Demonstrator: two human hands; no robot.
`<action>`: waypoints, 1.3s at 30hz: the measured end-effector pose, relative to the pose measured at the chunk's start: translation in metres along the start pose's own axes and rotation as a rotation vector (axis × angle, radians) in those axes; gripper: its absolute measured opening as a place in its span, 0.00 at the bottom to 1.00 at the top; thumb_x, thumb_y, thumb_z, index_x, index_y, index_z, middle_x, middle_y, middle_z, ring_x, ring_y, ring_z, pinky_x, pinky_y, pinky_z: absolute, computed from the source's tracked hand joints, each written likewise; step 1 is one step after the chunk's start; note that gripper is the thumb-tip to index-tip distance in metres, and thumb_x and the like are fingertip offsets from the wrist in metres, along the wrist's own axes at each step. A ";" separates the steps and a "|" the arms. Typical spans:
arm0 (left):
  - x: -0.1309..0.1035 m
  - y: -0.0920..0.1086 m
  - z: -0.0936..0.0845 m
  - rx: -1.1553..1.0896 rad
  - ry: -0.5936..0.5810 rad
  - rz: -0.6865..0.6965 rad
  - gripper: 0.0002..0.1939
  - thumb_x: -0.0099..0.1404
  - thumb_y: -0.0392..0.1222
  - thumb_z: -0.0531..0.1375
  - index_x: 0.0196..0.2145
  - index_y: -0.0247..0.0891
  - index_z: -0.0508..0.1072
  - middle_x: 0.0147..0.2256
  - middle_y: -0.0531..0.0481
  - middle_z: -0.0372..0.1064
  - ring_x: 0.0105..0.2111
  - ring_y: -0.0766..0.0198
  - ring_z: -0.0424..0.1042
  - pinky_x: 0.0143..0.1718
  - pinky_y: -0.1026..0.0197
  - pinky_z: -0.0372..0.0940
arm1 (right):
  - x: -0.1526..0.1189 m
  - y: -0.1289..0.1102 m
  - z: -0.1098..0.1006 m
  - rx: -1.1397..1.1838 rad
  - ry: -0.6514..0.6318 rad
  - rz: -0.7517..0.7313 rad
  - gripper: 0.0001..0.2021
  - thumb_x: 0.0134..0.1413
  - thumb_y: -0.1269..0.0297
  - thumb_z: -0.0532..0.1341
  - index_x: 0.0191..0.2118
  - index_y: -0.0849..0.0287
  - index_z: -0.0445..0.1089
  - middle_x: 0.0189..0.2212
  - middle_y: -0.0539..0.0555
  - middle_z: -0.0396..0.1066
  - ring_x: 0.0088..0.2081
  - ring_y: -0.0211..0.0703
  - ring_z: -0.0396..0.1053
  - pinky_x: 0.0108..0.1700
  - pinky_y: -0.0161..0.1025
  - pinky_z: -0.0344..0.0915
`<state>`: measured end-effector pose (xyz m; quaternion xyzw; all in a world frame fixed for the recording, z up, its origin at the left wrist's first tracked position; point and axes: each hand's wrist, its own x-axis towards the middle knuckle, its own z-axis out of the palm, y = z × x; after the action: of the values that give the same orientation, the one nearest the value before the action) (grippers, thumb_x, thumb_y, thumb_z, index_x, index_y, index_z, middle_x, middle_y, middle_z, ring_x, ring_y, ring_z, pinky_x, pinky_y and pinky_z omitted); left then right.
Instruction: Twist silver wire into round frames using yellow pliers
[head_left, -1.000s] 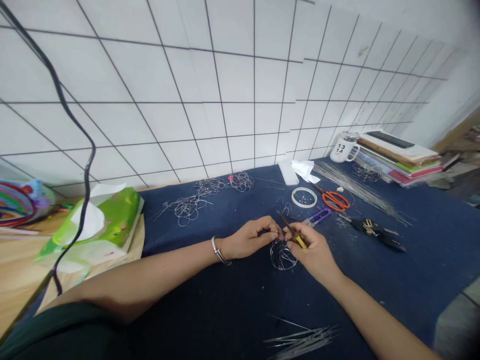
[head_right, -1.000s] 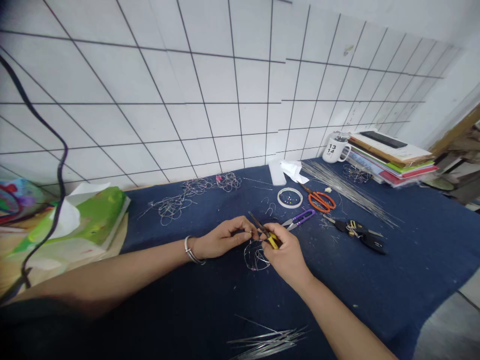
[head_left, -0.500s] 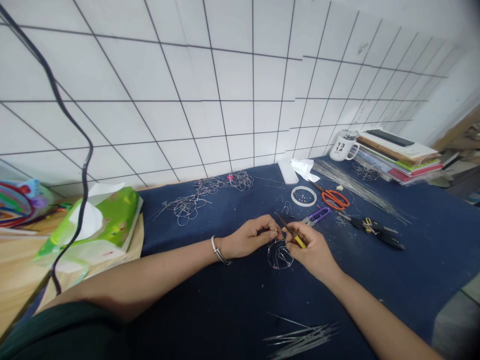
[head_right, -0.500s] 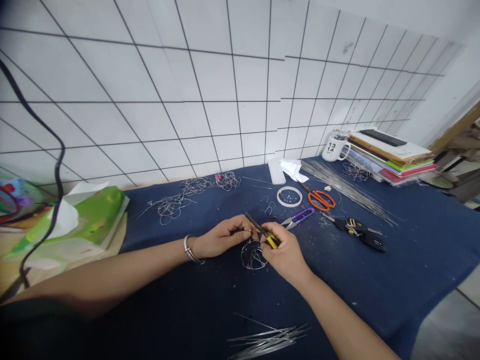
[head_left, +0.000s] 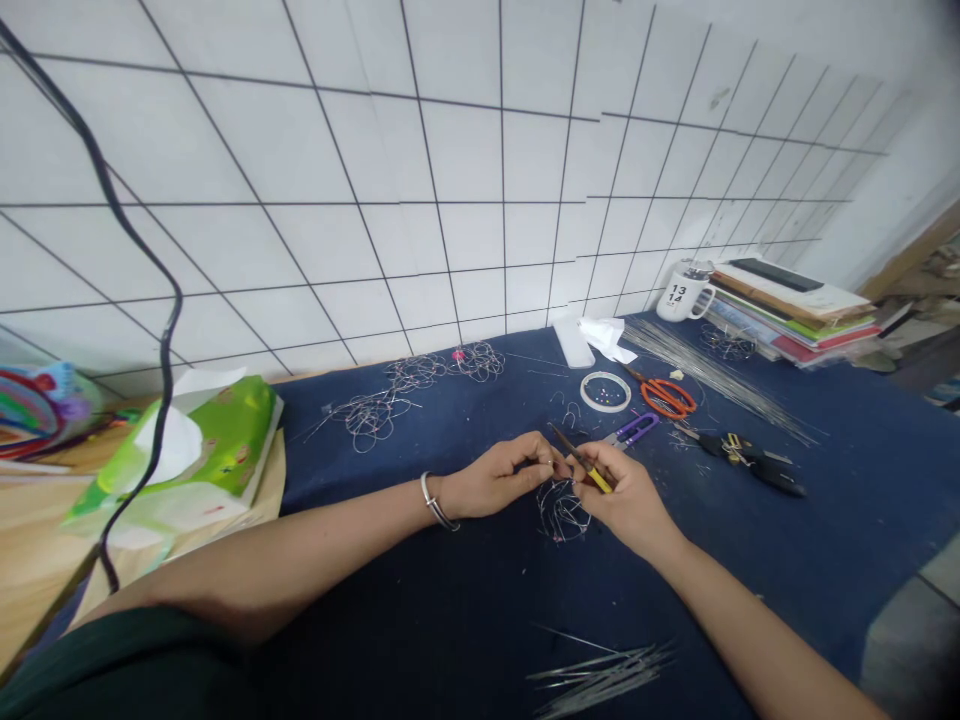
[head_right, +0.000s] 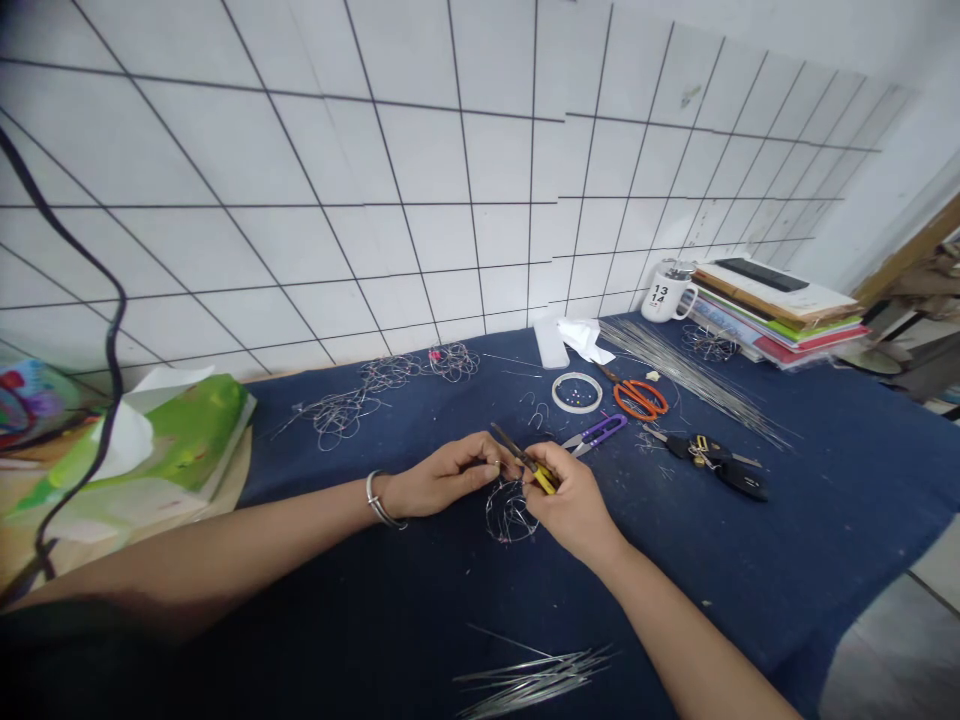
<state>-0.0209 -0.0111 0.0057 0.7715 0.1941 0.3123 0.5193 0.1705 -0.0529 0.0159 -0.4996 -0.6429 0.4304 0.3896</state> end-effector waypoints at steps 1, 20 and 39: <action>0.000 0.001 0.000 -0.002 -0.014 0.004 0.06 0.66 0.39 0.49 0.35 0.33 0.60 0.40 0.43 0.64 0.43 0.64 0.64 0.46 0.56 0.58 | 0.000 -0.001 0.000 0.006 0.001 0.001 0.09 0.42 0.72 0.57 0.34 0.60 0.63 0.26 0.47 0.61 0.26 0.32 0.58 0.28 0.31 0.56; 0.003 0.006 -0.004 -0.042 -0.120 0.021 0.06 0.66 0.39 0.48 0.33 0.33 0.60 0.38 0.45 0.63 0.40 0.65 0.63 0.43 0.58 0.59 | -0.002 -0.004 -0.002 0.118 -0.126 -0.005 0.09 0.41 0.74 0.57 0.33 0.58 0.63 0.25 0.46 0.60 0.27 0.32 0.58 0.29 0.31 0.56; 0.002 0.003 0.000 -0.057 -0.051 0.003 0.07 0.66 0.40 0.48 0.33 0.33 0.59 0.38 0.44 0.63 0.41 0.64 0.63 0.43 0.57 0.58 | 0.000 0.000 -0.001 0.067 -0.081 0.003 0.12 0.41 0.72 0.58 0.36 0.58 0.62 0.29 0.48 0.64 0.32 0.36 0.63 0.35 0.34 0.60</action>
<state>-0.0197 -0.0105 0.0092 0.7643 0.1707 0.2987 0.5454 0.1712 -0.0531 0.0166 -0.4694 -0.6426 0.4723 0.3789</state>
